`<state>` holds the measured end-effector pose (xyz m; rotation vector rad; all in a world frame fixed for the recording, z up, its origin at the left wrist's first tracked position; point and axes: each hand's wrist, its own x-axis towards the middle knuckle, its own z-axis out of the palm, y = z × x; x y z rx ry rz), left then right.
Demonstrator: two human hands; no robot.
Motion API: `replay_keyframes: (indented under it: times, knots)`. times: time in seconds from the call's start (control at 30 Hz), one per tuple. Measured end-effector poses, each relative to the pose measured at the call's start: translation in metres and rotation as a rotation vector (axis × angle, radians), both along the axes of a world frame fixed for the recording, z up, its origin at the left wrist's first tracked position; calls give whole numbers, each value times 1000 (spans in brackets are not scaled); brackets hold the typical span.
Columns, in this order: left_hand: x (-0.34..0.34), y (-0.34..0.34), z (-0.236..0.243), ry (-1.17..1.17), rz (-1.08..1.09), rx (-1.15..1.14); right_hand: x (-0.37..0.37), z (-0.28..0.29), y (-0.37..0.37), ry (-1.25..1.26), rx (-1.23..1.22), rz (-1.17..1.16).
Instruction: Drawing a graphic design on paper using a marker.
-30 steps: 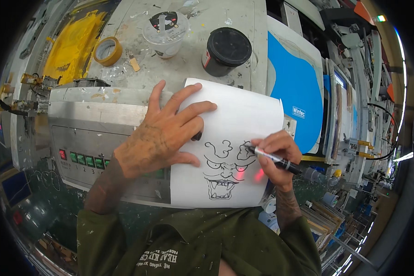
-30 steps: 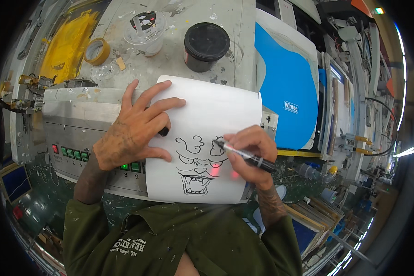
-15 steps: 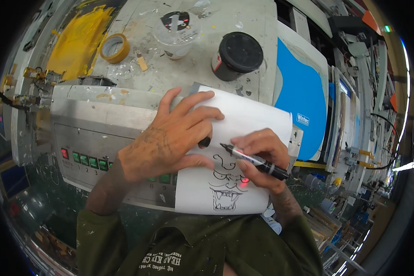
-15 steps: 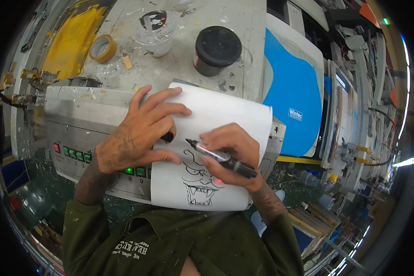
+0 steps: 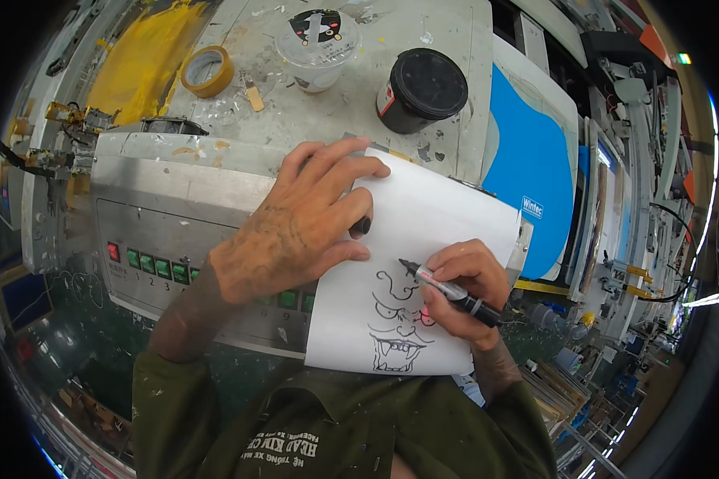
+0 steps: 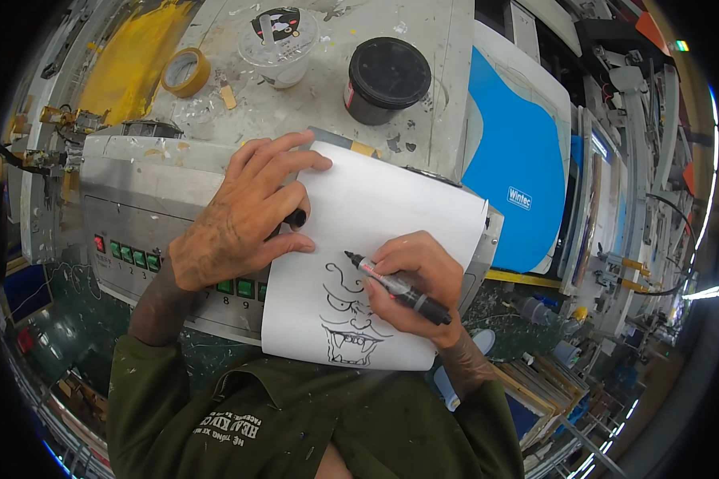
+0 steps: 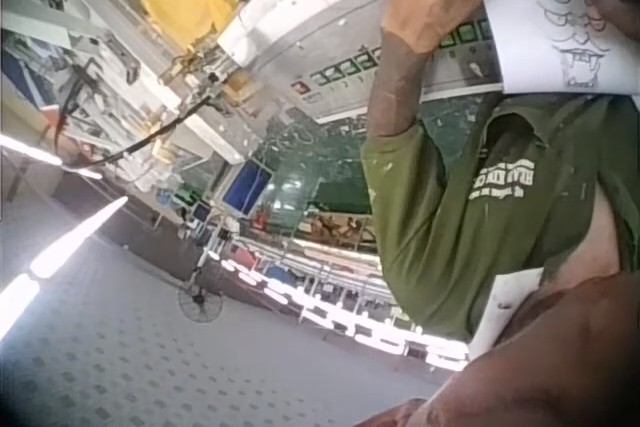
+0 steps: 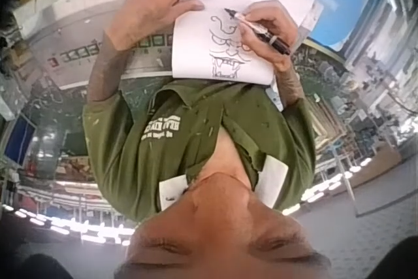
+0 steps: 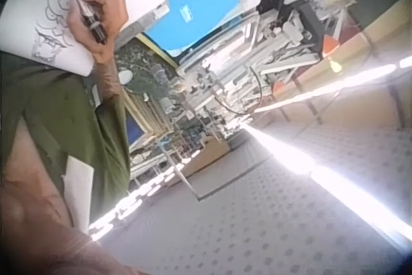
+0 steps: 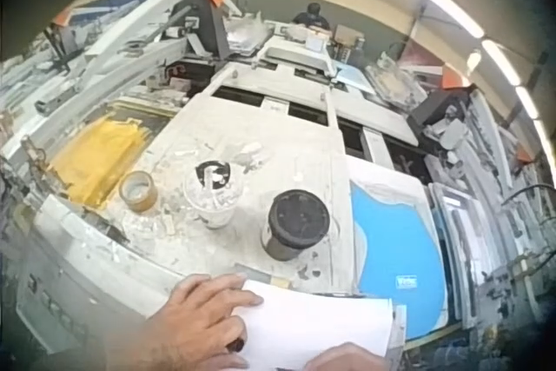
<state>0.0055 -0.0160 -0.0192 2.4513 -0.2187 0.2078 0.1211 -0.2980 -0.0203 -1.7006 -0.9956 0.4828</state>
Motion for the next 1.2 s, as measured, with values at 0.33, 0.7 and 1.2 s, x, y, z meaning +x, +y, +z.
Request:
replay_keyframes:
  times: [0.33, 0.7, 1.2]
  knots:
    - [1, -1, -6, -88, 88, -79, 18, 3, 14, 116, 47, -40]
    - [-1, 0, -3, -79, 81, -72, 2, -3, 21, -82, 3, -6]
    - [0, -2, -4, -59, 80, -79, -3, -4, 24, -79, -4, -70]
